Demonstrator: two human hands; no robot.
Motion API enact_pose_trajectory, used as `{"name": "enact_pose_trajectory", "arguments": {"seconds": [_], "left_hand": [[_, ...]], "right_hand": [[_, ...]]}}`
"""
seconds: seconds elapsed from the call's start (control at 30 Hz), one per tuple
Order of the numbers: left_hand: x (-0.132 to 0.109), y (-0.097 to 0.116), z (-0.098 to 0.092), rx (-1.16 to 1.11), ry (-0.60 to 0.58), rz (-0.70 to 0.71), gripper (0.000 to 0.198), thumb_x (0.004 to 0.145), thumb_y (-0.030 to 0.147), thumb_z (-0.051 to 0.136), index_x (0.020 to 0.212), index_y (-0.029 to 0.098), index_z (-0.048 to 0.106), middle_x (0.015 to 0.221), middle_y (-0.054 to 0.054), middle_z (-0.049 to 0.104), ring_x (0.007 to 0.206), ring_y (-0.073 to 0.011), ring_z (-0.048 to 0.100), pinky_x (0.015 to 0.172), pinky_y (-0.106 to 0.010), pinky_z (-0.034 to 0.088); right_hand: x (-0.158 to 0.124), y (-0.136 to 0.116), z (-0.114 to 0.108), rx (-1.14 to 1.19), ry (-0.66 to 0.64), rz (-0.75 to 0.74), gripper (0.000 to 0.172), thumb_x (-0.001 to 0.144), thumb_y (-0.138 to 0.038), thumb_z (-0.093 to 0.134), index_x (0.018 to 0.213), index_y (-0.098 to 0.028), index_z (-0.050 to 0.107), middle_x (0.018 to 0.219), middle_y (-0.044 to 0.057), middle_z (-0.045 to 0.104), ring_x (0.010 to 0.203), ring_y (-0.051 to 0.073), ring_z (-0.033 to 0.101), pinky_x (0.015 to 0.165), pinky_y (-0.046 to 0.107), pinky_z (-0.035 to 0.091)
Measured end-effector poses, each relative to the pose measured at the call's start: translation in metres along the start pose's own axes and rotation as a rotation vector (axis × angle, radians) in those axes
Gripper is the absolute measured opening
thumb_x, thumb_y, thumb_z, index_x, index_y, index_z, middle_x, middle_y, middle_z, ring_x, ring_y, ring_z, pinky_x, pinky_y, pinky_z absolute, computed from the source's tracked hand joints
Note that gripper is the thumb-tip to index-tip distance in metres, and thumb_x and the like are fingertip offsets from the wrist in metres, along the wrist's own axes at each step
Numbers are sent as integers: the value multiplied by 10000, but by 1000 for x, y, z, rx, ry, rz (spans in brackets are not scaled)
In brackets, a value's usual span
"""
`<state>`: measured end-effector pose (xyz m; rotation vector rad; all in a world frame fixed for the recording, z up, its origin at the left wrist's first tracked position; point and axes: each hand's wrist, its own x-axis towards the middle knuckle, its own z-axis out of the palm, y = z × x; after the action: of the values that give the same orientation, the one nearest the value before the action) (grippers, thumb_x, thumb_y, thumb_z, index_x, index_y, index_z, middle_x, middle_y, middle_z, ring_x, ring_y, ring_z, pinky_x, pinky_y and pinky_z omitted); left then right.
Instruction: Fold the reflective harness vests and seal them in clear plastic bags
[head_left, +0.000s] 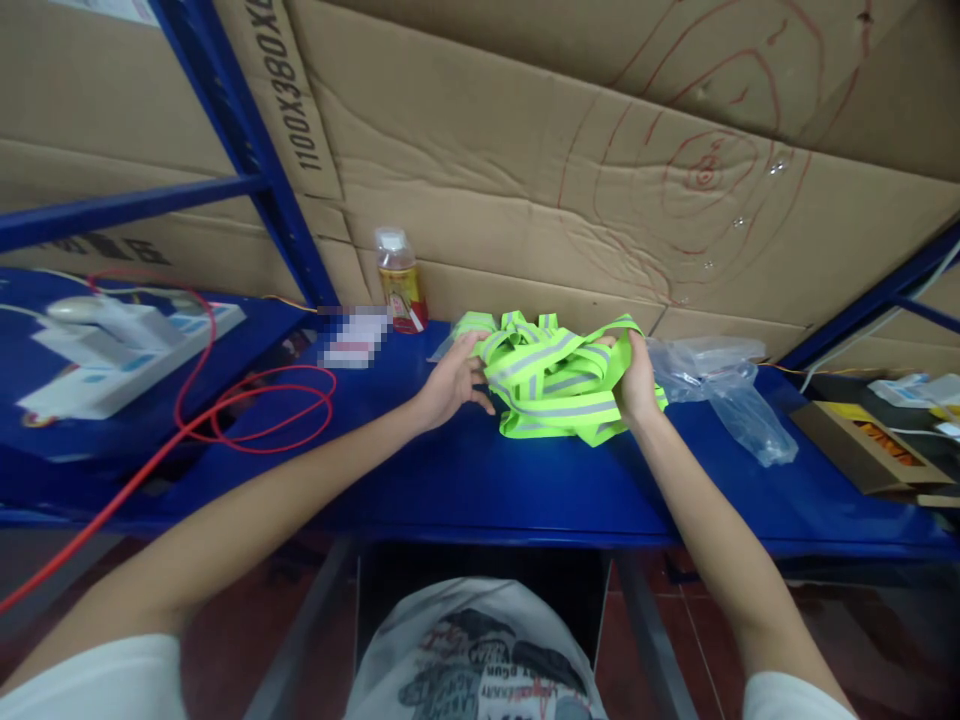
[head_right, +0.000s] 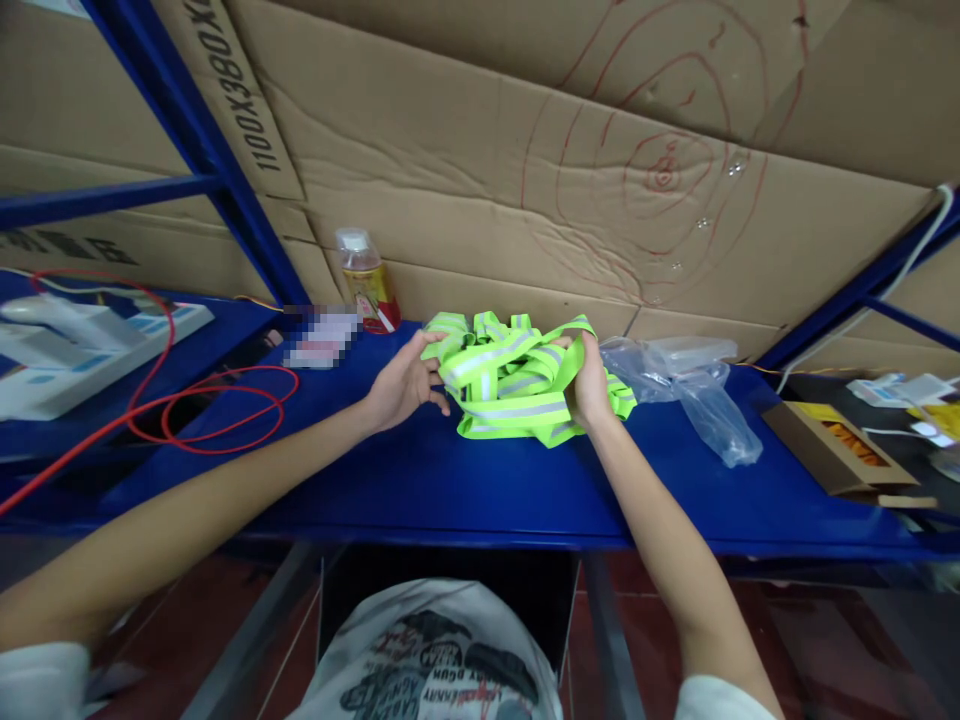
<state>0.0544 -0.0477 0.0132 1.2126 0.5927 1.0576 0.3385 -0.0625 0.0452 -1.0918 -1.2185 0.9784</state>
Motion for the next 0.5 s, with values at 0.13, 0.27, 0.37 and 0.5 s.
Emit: {"name": "enact_pose_trajectory", "arguments": {"seconds": [0.13, 0.27, 0.37, 0.5], "left_hand": [[-3, -3, 4, 228, -78, 0, 647, 699, 466, 1004, 1210, 219, 693, 972, -34, 753, 738, -194, 695, 552, -287, 583], [-2, -3, 1, 527, 5, 185, 402, 798, 496, 925, 1023, 183, 810, 825, -26, 753, 627, -162, 631, 571, -293, 525], [7, 21, 2, 627, 107, 400, 391, 816, 501, 905, 1029, 180, 837, 1008, -74, 810, 848, -216, 732, 763, -327, 594], [28, 82, 30, 678, 142, 481, 419, 810, 473, 924, 1025, 128, 826, 933, -76, 803, 835, -218, 737, 744, -309, 582]], "right_hand": [[4, 0, -4, 55, 99, 137, 503, 735, -678, 815, 981, -261, 677, 797, 2, 689, 729, 232, 683, 638, 358, 581], [1, -9, -14, -98, 167, -111, 683, 667, -549, 900, 1252, -319, 631, 1083, 20, 725, 1015, 253, 718, 854, 391, 613], [-12, -29, -5, -291, 73, -404, 846, 699, -595, 926, 1425, -342, 574, 1437, 85, 656, 1396, 327, 606, 1101, 489, 563], [-27, -69, 43, -461, -357, -463, 1079, 679, -553, 999, 1593, -311, 478, 1592, 122, 592, 1404, 389, 632, 1164, 543, 548]]}}
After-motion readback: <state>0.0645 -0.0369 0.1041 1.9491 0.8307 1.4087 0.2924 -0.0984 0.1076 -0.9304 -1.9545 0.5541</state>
